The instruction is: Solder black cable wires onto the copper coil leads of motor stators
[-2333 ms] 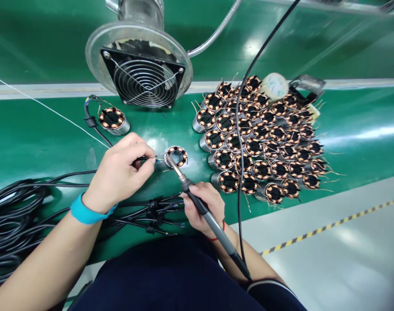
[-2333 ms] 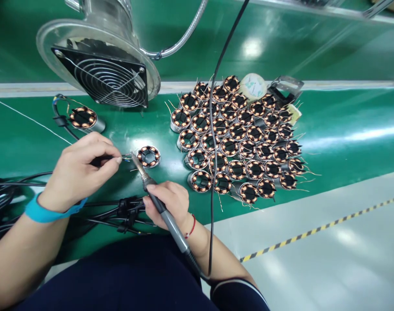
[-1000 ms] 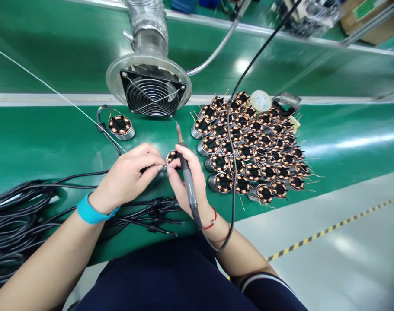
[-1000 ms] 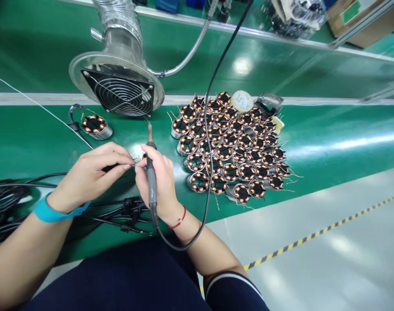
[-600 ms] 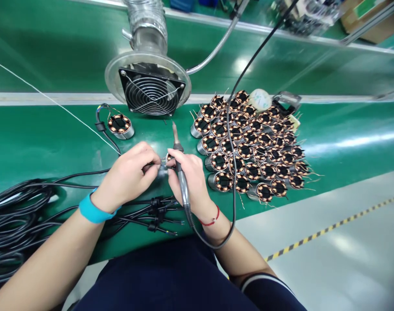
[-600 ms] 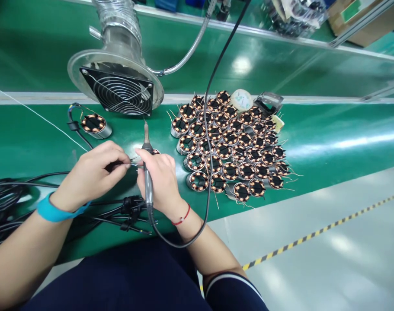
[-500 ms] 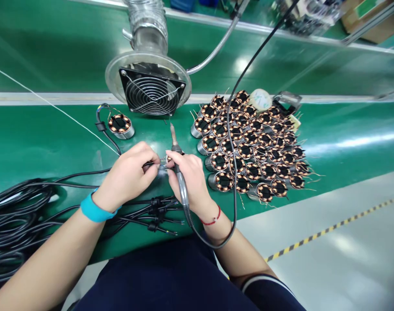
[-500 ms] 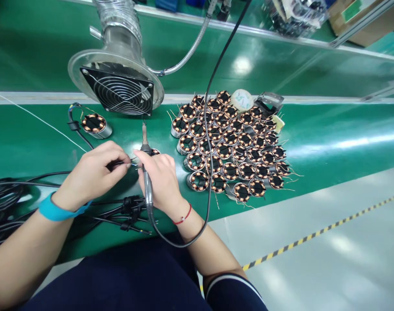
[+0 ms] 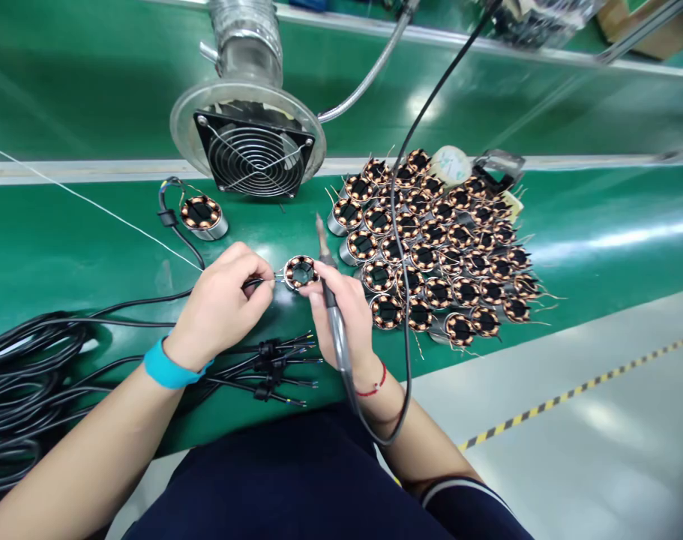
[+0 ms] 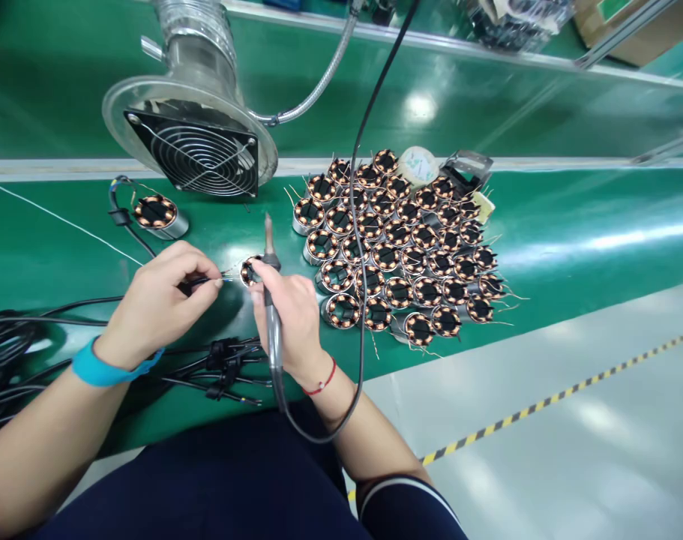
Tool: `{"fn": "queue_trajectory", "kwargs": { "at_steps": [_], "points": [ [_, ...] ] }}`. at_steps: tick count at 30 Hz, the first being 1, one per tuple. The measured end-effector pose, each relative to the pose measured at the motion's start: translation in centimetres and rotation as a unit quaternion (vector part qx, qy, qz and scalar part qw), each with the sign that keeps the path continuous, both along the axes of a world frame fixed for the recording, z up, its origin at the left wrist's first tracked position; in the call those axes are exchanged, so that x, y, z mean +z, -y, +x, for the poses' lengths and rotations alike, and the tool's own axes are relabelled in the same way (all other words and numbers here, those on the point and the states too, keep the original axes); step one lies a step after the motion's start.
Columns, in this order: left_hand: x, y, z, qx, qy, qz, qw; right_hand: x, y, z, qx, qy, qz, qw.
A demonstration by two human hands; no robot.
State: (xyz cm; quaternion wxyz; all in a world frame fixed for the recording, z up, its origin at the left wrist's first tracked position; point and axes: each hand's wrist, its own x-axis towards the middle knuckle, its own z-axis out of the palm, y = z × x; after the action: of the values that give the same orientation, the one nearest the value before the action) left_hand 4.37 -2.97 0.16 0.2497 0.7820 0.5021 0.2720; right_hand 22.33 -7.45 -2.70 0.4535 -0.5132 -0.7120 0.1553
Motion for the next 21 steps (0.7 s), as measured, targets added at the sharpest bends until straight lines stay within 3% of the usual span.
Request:
{"fn": "queue_trajectory", "kwargs": {
  "at_steps": [9, 21],
  "points": [
    [-0.4, 0.2, 0.3, -0.002, -0.040, 0.045, 0.998, -1.2, 2.9, 0.9, -0.013, -0.090, 0.064, 0.994],
    [-0.8, 0.4, 0.4, 0.003, -0.066, 0.074, 0.995, -1.4, 3.0, 1.0, -0.011, -0.096, 0.060, 0.993]
  ]
}}
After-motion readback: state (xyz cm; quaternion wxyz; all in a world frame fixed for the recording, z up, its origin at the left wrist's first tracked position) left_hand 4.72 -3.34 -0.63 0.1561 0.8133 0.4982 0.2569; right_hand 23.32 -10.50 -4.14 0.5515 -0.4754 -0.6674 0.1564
